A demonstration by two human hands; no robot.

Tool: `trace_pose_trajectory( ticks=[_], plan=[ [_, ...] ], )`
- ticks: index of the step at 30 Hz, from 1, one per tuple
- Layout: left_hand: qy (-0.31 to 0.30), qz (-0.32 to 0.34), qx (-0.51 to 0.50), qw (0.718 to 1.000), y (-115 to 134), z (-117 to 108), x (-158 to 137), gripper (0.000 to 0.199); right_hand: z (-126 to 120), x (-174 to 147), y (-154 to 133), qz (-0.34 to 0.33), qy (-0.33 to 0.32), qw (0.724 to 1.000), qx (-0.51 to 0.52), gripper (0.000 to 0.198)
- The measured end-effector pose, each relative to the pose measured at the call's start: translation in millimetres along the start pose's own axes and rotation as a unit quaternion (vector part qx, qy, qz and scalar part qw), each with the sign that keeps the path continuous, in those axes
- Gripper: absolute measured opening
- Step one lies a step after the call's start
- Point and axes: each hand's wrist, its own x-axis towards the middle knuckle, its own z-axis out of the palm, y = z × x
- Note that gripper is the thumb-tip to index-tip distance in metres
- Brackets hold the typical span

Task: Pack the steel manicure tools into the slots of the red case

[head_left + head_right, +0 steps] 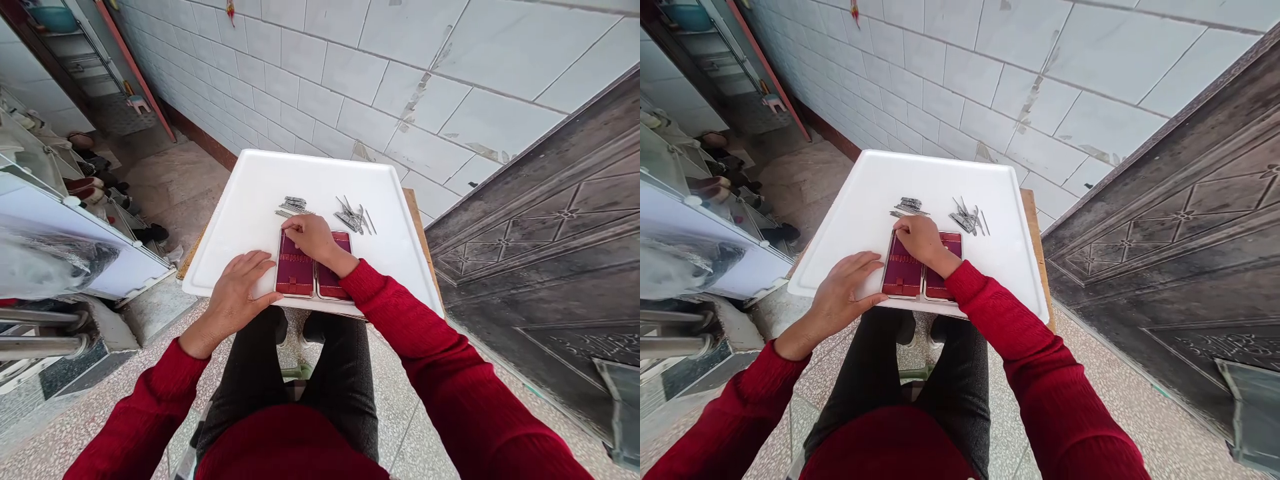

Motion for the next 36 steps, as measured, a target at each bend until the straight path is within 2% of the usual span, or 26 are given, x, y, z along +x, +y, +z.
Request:
trace_pose_trajectory(
  ticks=[8,18,29,36],
  plan=[
    [0.002,-0.006,0.003,1.0,0,3,-2,0.053,3,-1,-1,-0.021,0.011,0.997,-0.073,0.03],
    [0.009,0.0,0.016,1.0,0,5,-4,0.057,3,-11,-16,-0.013,-0.009,0.984,-0.176,0.028],
    [0.004,-0.009,0.007,1.0,3,4,-3,0.053,9,-19,-18,-0.018,-0.021,0.976,-0.216,0.027],
    [0.01,-0.004,0.011,1.0,2,6,-4,0.055,1,-12,-15,0.021,-0.047,0.988,-0.148,0.029]
  ],
)
